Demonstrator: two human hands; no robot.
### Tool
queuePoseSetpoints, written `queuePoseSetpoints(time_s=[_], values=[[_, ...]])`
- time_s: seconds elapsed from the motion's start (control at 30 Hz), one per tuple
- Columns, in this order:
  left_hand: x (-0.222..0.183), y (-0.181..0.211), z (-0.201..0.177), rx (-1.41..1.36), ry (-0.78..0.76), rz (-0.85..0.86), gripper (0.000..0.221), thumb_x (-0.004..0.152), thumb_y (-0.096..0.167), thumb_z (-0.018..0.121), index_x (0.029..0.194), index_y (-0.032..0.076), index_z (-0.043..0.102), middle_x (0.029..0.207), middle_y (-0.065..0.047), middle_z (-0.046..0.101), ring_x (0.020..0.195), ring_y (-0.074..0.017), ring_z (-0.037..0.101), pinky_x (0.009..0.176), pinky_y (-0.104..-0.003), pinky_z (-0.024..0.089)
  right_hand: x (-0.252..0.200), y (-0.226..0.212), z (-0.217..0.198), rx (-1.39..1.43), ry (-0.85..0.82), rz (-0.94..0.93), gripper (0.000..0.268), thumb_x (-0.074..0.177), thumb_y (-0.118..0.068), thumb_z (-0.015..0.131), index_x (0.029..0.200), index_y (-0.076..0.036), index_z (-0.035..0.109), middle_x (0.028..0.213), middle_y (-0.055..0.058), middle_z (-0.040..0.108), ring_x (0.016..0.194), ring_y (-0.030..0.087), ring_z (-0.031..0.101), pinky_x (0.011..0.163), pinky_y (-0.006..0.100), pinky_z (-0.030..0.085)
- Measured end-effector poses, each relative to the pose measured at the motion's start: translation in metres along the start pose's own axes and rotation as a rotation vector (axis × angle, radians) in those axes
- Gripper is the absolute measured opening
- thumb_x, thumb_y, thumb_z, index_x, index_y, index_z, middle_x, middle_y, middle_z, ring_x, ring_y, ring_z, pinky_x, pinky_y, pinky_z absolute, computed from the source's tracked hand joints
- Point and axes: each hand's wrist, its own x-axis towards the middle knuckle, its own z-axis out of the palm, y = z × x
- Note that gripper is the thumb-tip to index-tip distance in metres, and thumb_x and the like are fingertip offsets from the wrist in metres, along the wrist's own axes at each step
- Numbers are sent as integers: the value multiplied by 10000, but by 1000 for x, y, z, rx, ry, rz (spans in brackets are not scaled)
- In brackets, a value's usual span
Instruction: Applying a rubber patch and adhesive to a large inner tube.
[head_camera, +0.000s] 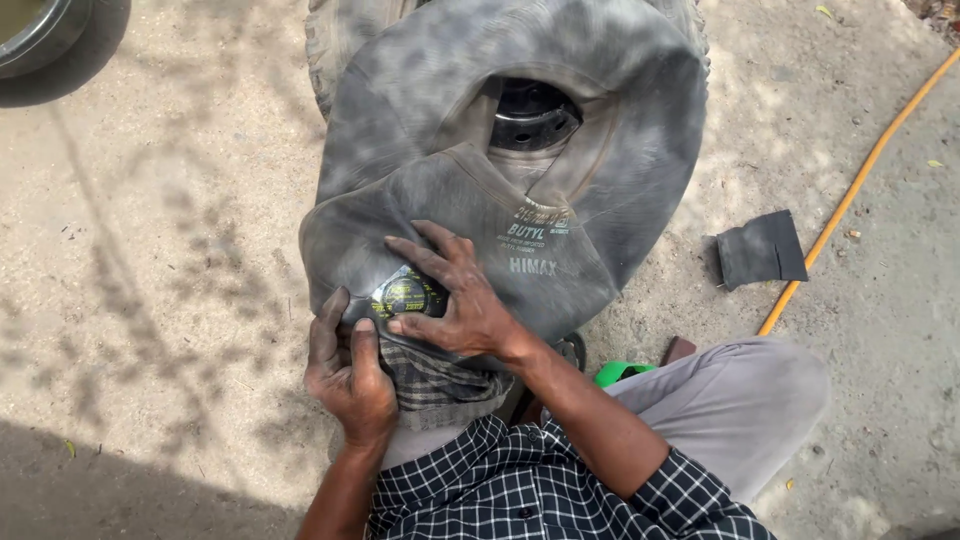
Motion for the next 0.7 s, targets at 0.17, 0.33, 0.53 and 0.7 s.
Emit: queuePoseSetpoints(time_s=[0.17,0.33,0.53,0.7], values=[[2,-2,0,-19,12,-111,382,988,10,620,1354,-100,601,984,-118,665,803,-120,625,696,-219,514,25,26,11,37,14,60,750,770,-644,770,1400,-253,661,1590,165,449,1490,401,388,1203,602,373],[3,2,0,10,28,-88,393,967,-41,596,1351,-119,595,1043,-154,683,894,-150,667,776,-226,550,14,41,0,147,-34,35,662,860,-645,717,1404,-270,683,1607,116,512,1525,366,448,1269,598,362],[0,1,0,-28,69,-119,389,960,-67,561,1344,-128,581,1096,-193,684,971,-198,694,848,-271,593,-3,9,-1,167,-64,11,874,740,-632,764,1503,-271,533,1655,166,350,1520,424,312,1208,663,281],[5,9,5,-31,56,-141,400,947,-67,544,1339,-144,551,1123,-212,684,1005,-207,717,870,-270,611,28,4,14,-25,-40,84,793,680,-671,778,1376,-304,686,1606,157,391,1498,425,306,1131,691,308]])
